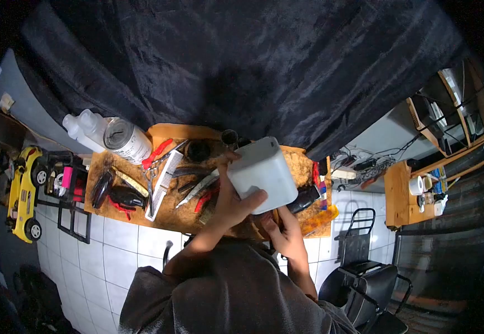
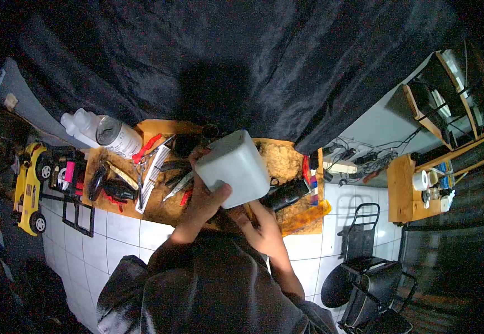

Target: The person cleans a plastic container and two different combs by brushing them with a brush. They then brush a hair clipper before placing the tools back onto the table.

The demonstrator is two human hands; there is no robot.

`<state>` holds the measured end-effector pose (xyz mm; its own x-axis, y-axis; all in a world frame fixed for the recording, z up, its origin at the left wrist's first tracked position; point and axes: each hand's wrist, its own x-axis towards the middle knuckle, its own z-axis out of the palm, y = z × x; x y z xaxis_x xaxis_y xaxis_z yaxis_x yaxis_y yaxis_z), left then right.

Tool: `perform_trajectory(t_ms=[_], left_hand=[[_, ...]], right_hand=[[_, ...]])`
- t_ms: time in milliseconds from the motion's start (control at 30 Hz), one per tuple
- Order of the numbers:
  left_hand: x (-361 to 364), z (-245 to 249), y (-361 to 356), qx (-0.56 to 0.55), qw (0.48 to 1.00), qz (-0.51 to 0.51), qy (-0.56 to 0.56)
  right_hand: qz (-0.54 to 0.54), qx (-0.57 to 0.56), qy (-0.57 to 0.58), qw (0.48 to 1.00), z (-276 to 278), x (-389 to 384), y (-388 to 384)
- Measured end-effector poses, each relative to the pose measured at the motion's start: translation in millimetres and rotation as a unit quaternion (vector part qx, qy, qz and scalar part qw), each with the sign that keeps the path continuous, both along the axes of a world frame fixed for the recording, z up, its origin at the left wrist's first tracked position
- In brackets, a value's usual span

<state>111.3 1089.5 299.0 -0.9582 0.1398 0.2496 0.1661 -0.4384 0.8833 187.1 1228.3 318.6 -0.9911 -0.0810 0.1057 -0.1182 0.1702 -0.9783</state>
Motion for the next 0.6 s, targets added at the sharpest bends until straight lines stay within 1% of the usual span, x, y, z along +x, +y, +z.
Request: perform_trajectory(t_ms=[100, 133, 200, 233, 300, 333, 400, 433, 500, 533, 567, 600], left_hand=[[-2.8, -9.1, -5.9, -0.008, 0.998, -0.048, 0.040], [-2.8, -6.5, -6.3, -0.019, 0.998, -0.042, 0.047], [-1.5, 1.9, -5.3, -0.040, 0.997, -0.029, 0.059], [-0.9, 1.2, -3.9, -0.023, 0.998, -0.033, 0.052], [-1.2, 1.1, -3.3, 0.008, 0.998, -0.041, 0.041], [-1.8, 4.3, -5.1, -0.010, 0.997, -0.041, 0.059], [-0.8, 12.1, -9.5, -0.043, 0.994, -0.041, 0.089], [-2.2, 10.2, -11.0, -0.022, 0.995, -0.056, 0.076], [-8.3, 5.8, -13.3, 0.018, 0.995, -0.087, 0.049], [-9.7, 4.6, -10.8, 0.030, 0.992, -0.087, 0.092], [-9.3, 5.1, -10.7, -0.030, 0.991, -0.060, 0.114], [-7.5, 7.8, -11.4, -0.090, 0.986, -0.034, 0.134]], right_hand=[[0.053, -0.119, -0.030, 0.991, -29.8, 1.2, 11.4], [0.048, -0.183, -0.047, 0.981, -36.1, 0.7, 8.7], [0.031, -0.108, -0.034, 0.993, -31.0, 0.9, 7.5], [0.022, -0.070, -0.027, 0.997, -25.7, 1.0, 5.7], [-0.012, -0.120, -0.056, 0.991, -21.5, 3.8, 0.9], [-0.028, -0.145, -0.070, 0.987, -21.4, 5.1, -0.6], [-0.084, -0.280, -0.137, 0.947, -32.5, 10.8, 6.8], [-0.112, -0.343, -0.172, 0.917, -37.3, 12.3, 11.9], [-0.047, -0.340, -0.122, 0.931, -39.8, 4.7, 18.6], [-0.015, -0.339, -0.097, 0.936, -38.3, -0.2, 20.7], [-0.039, -0.233, -0.066, 0.969, -44.7, -0.6, 20.0], [-0.053, -0.173, -0.053, 0.982, -41.0, -0.2, 17.5]])
